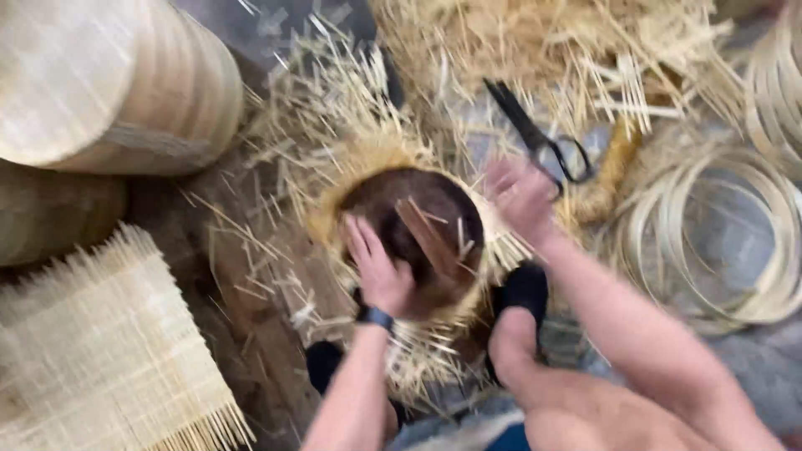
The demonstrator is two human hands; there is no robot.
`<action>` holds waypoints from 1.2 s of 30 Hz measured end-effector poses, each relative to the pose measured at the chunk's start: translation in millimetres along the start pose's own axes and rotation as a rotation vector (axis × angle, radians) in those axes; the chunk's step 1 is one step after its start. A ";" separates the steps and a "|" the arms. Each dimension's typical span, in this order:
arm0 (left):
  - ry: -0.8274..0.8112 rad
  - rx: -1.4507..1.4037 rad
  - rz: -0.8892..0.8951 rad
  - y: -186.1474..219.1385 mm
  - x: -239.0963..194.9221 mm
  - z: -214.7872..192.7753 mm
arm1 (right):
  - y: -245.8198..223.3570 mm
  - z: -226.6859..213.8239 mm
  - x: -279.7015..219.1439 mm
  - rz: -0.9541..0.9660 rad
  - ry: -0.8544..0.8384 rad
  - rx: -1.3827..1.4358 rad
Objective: The person sits on the floor of a bamboo craft workshop and trims protruding bamboo stick ends with shears over a round wooden form. They then weave and press a bamboo mat, fit a bent bamboo rim hoop around it, and hold up the finished round woven sieve lid.
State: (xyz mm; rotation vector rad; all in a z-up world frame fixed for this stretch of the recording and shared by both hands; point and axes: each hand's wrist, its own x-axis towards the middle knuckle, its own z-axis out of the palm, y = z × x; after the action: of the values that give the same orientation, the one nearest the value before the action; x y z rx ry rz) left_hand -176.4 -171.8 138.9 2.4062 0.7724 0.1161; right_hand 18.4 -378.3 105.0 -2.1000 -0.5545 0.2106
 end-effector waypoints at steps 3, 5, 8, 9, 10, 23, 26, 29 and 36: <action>0.000 0.142 0.120 16.1 15.2 -9.6 | 70.1 -37.5 14.1 0.084 0.057 -0.413; 0.033 0.073 0.108 34.0 12.6 5.9 | 119.9 -41.4 3.1 0.065 -0.045 -0.583; 0.036 -0.130 0.031 50.0 8.9 33.3 | 133.7 -42.6 15.5 0.228 -0.240 -0.689; 0.011 -0.263 -0.050 54.3 3.8 44.9 | 128.8 -44.5 20.3 0.405 -0.346 -0.615; 0.017 -0.267 -0.056 51.2 5.6 47.3 | 143.5 -42.2 21.5 0.397 -0.350 -0.620; -0.243 -0.160 0.081 23.0 1.6 31.1 | -44.0 -54.2 -40.5 0.814 -0.420 0.606; -0.257 -0.160 0.112 18.1 -3.7 33.6 | -85.3 -28.3 -22.9 0.860 -0.543 0.695; -0.227 -0.176 0.119 16.7 0.6 32.2 | -111.0 -19.7 -3.0 0.765 -0.724 0.234; -0.214 -0.260 -0.004 17.2 0.6 36.4 | -38.8 -75.4 -48.7 0.631 -0.480 0.157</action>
State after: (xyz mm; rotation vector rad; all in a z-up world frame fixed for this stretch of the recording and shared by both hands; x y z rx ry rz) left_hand -158.0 -201.5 119.0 2.1295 0.6221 -0.0406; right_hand -9.8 -439.0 176.3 -2.0113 -0.1166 1.0997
